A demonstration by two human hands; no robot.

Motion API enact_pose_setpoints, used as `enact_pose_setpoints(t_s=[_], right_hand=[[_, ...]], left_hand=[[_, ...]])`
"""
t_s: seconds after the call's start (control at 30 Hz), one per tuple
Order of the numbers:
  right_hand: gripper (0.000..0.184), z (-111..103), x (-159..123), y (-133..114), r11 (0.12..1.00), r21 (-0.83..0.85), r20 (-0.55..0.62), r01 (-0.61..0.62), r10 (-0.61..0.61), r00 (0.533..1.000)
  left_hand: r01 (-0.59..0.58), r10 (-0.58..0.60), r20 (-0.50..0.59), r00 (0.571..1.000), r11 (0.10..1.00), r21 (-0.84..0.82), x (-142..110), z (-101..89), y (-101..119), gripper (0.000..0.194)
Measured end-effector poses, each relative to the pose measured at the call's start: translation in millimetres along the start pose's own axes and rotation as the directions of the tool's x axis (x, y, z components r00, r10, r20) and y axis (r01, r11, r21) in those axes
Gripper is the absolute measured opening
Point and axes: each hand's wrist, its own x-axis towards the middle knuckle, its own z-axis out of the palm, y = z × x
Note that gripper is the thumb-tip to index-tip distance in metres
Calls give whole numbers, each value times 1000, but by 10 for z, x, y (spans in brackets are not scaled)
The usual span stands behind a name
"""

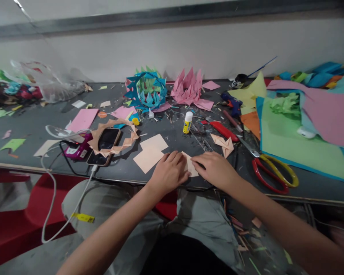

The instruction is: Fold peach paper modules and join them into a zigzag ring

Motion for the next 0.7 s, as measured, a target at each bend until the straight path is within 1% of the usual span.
enact_pose_setpoints(t_s=[0.07,0.13,0.27,0.37,0.47,0.57,0.67,0.7], right_hand=[[28,17,121,-2,1000,10,35,-8,8,999],[30,45,220,-16,1000,-19,69,10,-8,998],[31,76,263,-51,996,-87,82,7,0,997],[32,63,240,-60,996,-84,97,-6,15,995],[31,55,248,-49,999,-47,110,-7,12,994],[31,56,264,-2,999,50,115,-9,3,993],[33,39,230,76,966,258,106,-16,-11,994],[35,30,202,100,946,322,101,-36,4,995]], left_hand=[[26,-26,-8,1000,1000,4,-19,19,25,52],[50,-50,-12,999,999,-8,-40,32,59,57],[92,-92,-13,996,994,-58,-124,-8,117,63],[121,-122,-10,992,988,-93,-237,-78,110,57],[112,-114,-8,994,986,-122,-334,-104,55,47],[95,-103,-54,993,987,-130,-342,-67,-3,40],[98,-109,-105,989,990,-103,-285,-27,-7,35],[104,-113,-111,987,991,-88,-265,-24,10,33]])
